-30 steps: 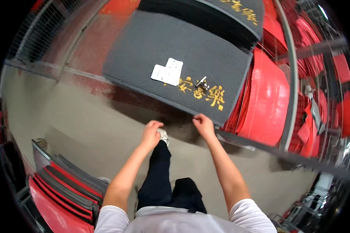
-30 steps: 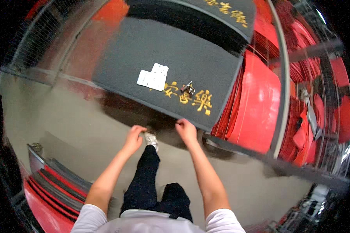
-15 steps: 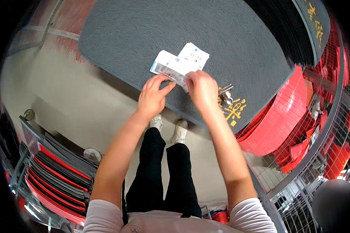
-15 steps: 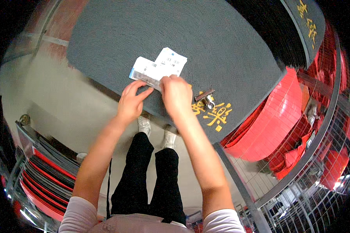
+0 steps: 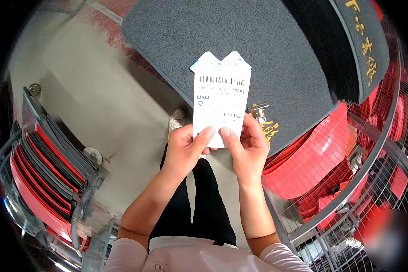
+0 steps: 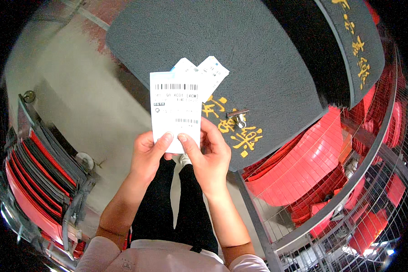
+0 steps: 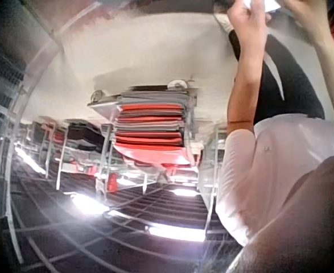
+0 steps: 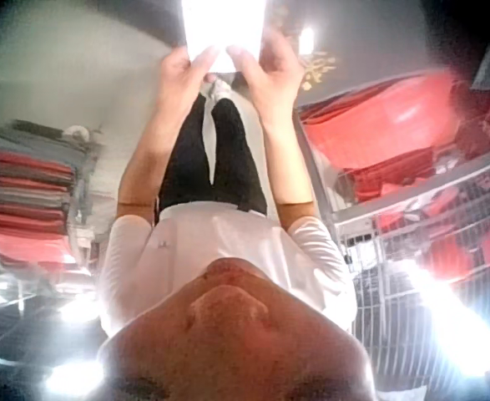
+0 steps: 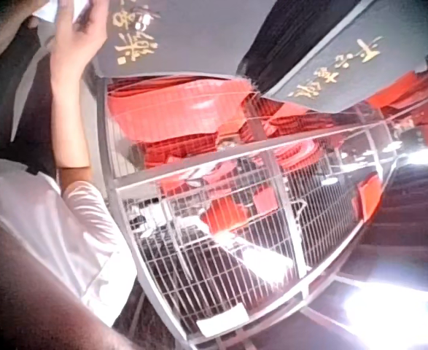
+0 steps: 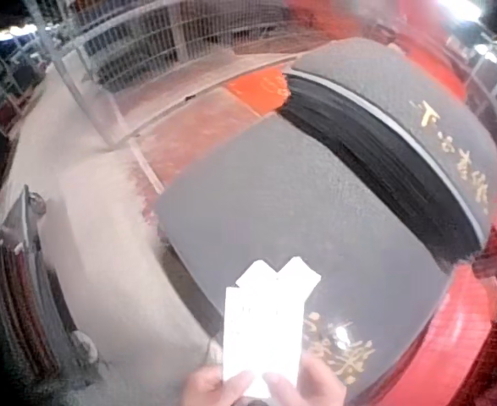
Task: The person sorts various floor mats by moving them between stacks and placing labels on them while walking through a warehouse.
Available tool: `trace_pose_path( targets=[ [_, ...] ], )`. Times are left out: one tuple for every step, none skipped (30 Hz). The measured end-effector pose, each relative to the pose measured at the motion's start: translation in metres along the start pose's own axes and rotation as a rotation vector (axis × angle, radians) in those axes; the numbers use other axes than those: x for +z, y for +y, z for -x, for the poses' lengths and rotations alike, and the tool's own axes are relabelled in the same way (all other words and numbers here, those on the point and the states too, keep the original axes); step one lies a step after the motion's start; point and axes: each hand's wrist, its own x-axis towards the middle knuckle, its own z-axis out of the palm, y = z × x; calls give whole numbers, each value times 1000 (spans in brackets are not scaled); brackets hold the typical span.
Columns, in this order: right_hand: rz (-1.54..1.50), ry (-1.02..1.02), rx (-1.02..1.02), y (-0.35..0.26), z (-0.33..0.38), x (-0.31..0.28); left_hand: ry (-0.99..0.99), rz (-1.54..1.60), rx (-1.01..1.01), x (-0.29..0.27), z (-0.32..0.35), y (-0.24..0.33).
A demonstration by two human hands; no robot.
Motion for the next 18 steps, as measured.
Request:
trace_pose_path(
  targets=[
    [2, -14, -23, -3, 5, -3, 9, 0, 13, 3, 7, 3],
    [3, -27, -47, -6, 11, -6, 17, -1, 26, 7, 15, 6],
    [4, -13, -64, -9, 17, -9, 24, -4, 36, 10, 22, 9],
    [-9, -30, -57, -8, 25, -17, 30, -1, 61, 12, 29, 11],
    [-22, -45, -49, -1, 33, -28, 36, 2, 87, 14, 36, 12],
    [-35, -60, -43, 7, 41, -40, 40, 4, 113, 17, 44, 15],
    [5, -81, 77, 18, 49, -49, 41, 17, 135, 19, 50, 17],
    [46, -101, 196, 33, 58, -60, 41, 30, 156, 22, 58, 20],
    [190, -160, 256, 55, 72, -76, 41, 43, 177, 24, 67, 24],
    [335, -214, 313, 82, 88, -95, 37, 47, 200, 27, 75, 28],
    [491, -300, 374, 111, 110, -120, 32, 50, 222, 29, 85, 33],
    [648, -385, 434, 138, 135, -146, 28, 51, 243, 31, 95, 39],
    [746, -412, 416, 166, 164, -171, 20, 50, 267, 32, 104, 44],
    [847, -445, 396, 182, 190, -191, 20, 50, 294, 33, 114, 49],
    [880, -477, 523, 180, 209, -202, 24, 52, 321, 32, 124, 55],
    [916, -509, 650, 176, 223, -213, 31, 39, 326, 32, 135, 61],
    [893, -508, 723, 172, 233, -221, 42, 26, 335, 30, 145, 68],
    [870, -513, 799, 167, 239, -228, 58, 13, 341, 28, 157, 74]
  ],
)
